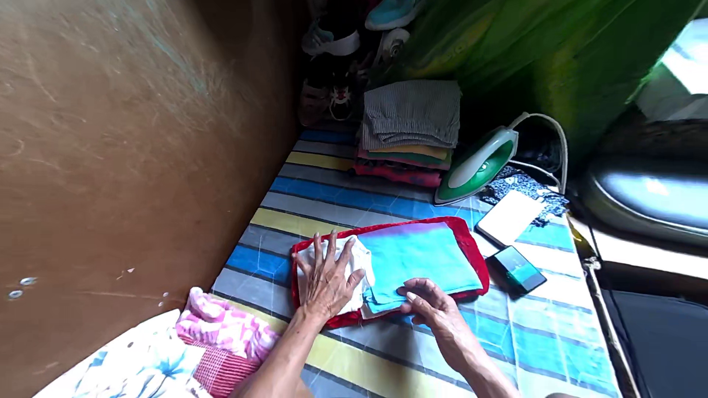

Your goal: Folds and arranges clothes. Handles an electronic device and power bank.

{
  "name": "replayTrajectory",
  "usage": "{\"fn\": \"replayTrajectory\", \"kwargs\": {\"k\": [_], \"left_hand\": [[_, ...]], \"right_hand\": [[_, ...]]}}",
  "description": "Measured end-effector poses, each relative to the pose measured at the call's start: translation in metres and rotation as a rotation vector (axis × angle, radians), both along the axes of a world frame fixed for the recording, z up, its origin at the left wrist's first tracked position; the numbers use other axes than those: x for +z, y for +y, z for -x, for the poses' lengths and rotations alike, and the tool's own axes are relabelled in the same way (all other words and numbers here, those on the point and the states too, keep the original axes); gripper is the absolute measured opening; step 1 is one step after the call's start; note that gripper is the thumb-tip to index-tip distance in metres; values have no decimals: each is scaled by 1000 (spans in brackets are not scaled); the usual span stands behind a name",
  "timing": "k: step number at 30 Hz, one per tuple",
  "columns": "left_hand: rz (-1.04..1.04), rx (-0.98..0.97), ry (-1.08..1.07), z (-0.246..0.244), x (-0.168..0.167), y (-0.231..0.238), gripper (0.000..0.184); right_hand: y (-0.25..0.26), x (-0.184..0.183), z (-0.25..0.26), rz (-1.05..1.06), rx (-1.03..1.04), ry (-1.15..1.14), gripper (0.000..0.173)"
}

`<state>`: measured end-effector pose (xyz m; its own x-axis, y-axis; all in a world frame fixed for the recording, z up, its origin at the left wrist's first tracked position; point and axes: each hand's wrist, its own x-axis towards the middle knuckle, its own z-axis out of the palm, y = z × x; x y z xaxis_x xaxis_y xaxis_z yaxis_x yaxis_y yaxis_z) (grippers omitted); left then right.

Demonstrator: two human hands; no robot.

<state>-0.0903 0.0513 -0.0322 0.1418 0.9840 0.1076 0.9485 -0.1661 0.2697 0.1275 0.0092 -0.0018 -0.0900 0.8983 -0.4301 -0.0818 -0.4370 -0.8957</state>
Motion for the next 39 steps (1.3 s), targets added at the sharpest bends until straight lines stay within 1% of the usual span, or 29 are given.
{"fn": "replayTrajectory", "kwargs": {"k": [1, 2, 3, 5, 7, 9, 11, 14, 17, 18, 20, 22, 25, 27, 30, 31, 33, 34, 36, 38, 39], "left_hand": [[-40, -29, -21, -5, -1, 1, 65], [-15, -43, -38, -11, -1, 3, 65], [64, -41, -44, -15, -2, 5, 65], [247, -13, 12, -22, -6, 11, 68], [340, -8, 28, -26, -4, 16, 69], [395, -19, 6, -23, 6, 16, 69], [440, -15, -25, -16, 24, 12, 70], [372, 33, -215, 2, 62, -14, 69], [272, 81, -482, 41, 96, -72, 53], [230, 96, -529, 57, 105, -97, 47], [224, 175, -505, 86, 117, -148, 41], [251, 303, -492, 105, 114, -195, 37], [285, 429, -548, 108, 100, -249, 37], [234, 489, -572, 100, 91, -270, 37], [159, 522, -497, 86, 88, -280, 34], [158, 520, -462, 85, 90, -279, 34], [231, 478, -392, 88, 98, -276, 36], [271, 432, -360, 89, 104, -276, 37], [299, 313, -317, 88, 116, -279, 35], [268, 179, -307, 82, 131, -290, 31], [251, 112, -324, 79, 138, -297, 29]], "right_hand": [[-1, 0, 1, 1, 9, 0, 19], [-2, -1, 1, -1, 17, -1, 19], [-2, -2, 2, -3, 20, 2, 19], [0, -3, 1, 2, 19, -3, 19], [3, -4, -2, 5, 33, -40, 20], [4, -4, -5, 1, 48, -76, 21], [0, -5, -9, -22, 51, -98, 20], [-6, -3, -14, -60, 50, -150, 21], [-16, 2, -14, -74, 94, -162, 18], [-21, 3, -12, -84, 157, -158, 16], [-35, 7, -2, -116, 362, -149, 19], [-52, 10, 12, -177, 611, -147, 27], [-82, 12, 37, -336, 905, -169, 37], [-99, 14, 51, -440, 1011, -202, 39], [-116, 18, 62, -532, 1065, -309, 46], [-118, 20, 63, -550, 1068, -341, 45], [-119, 28, 62, -545, 1115, -368, 35], [-117, 31, 59, -512, 1159, -339, 30], [-111, 32, 48, -420, 1187, -147, 20], [-107, 36, 38, -305, 1139, 102, 9], [-107, 37, 36, -264, 1107, 202, 7]]}}
